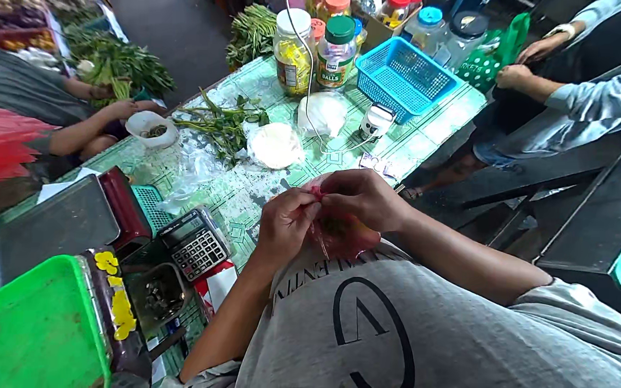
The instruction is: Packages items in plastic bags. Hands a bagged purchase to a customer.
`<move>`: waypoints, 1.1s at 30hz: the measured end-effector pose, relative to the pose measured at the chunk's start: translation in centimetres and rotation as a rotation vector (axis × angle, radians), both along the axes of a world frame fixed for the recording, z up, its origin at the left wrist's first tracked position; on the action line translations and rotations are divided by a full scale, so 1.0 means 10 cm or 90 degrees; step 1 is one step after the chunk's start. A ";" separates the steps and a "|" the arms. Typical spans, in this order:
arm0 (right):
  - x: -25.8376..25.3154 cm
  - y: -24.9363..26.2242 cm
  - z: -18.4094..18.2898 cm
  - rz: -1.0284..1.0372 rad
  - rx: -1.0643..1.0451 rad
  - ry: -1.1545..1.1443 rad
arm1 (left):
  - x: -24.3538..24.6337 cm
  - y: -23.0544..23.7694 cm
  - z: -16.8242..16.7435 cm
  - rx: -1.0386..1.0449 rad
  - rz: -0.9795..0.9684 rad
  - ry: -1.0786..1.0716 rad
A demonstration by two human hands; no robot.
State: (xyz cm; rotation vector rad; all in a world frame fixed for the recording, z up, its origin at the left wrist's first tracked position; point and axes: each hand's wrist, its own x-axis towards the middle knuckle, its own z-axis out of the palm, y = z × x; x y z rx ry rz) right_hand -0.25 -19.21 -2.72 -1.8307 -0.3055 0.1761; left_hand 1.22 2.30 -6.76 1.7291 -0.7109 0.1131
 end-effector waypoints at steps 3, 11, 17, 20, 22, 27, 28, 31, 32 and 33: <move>-0.03 -0.03 0.04 0.012 -0.099 -0.062 | 0.06 0.01 0.01 -0.082 -0.031 0.117; -0.26 -0.96 0.14 -0.262 -0.070 -0.175 | 0.92 1.11 -0.65 -0.306 -0.202 0.441; -0.46 -1.22 0.21 -0.235 0.014 0.043 | 2.26 0.21 -2.13 -0.136 0.432 0.764; -0.52 -1.25 0.20 -0.244 -0.019 0.093 | 2.59 -0.12 -2.49 -0.127 0.514 0.758; -0.55 -1.28 0.18 -0.266 -0.007 0.104 | 2.77 -0.24 -2.59 -0.093 0.516 0.759; -0.47 -1.27 0.08 -0.257 0.037 0.096 | 2.79 -0.29 -2.33 -0.052 0.434 0.671; -0.42 -1.30 0.09 -0.263 0.035 0.072 | 2.70 -0.25 -2.13 -0.044 0.424 0.604; -0.22 -1.43 0.15 -0.266 0.054 0.009 | 2.16 0.03 -1.24 -0.030 0.345 0.415; -0.10 -1.44 0.19 -0.256 0.068 0.000 | 1.95 0.17 -0.85 -0.058 0.309 0.360; 0.07 -1.43 0.25 -0.236 0.089 -0.008 | 1.73 0.29 -0.42 -0.113 0.272 0.307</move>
